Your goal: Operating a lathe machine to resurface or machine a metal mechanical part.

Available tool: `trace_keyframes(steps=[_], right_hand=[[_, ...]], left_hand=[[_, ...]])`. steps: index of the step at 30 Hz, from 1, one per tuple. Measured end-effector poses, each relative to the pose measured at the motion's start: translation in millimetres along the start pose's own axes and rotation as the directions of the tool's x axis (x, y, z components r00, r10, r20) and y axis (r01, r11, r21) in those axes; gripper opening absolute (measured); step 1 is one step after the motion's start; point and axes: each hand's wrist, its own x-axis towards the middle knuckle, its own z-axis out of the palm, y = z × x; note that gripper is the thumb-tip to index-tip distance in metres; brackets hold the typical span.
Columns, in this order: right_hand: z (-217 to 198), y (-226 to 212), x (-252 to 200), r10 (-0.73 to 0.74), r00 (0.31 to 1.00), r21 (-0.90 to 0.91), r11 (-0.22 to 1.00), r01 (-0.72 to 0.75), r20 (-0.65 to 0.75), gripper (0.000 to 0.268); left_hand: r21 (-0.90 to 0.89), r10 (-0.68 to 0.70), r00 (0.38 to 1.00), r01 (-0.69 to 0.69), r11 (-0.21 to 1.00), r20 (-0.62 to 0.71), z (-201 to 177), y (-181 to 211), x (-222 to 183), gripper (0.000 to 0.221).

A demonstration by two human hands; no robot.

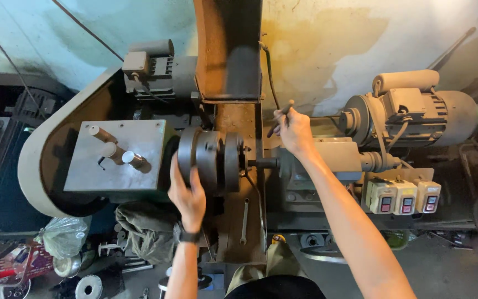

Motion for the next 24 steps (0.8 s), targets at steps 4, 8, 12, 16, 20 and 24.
trace_keyframes(steps=[4, 8, 12, 16, 20, 24], right_hand=[[1, 2, 0, -0.040, 0.999, -0.005, 0.999, 0.040, 0.000, 0.018], [0, 0, 0, -0.008, 1.000, 0.026, 1.000, 0.008, -0.017, 0.020], [0, 1, 2, 0.037, 0.999, 0.096, 0.995, -0.035, -0.017, 0.023], [-3, 4, 3, 0.046, 0.999, 0.099, 0.994, -0.044, -0.016, 0.024], [-7, -5, 0, 0.025, 0.999, 0.109, 0.994, -0.021, -0.029, 0.026], [-3, -3, 0, 0.042, 0.998, 0.143, 0.989, -0.035, -0.050, 0.030]], left_hand=[[-0.031, -0.156, 0.987, 0.155, 0.987, -0.025, 6, -51, -111, 0.061], [0.034, -0.198, 0.980, 0.199, 0.979, -0.033, -1, -43, -125, 0.063], [0.018, 0.146, 0.986, -0.145, 0.989, -0.074, -13, 23, -4, 0.039], [0.168, 0.018, 0.949, -0.074, 0.983, 0.314, 23, 3, 94, 0.046], [0.376, -0.309, 0.882, 0.167, 0.911, 0.357, 21, 0, 73, 0.048], [0.013, -0.028, 0.999, 0.028, 1.000, -0.019, 1, -1, 0, 0.047]])
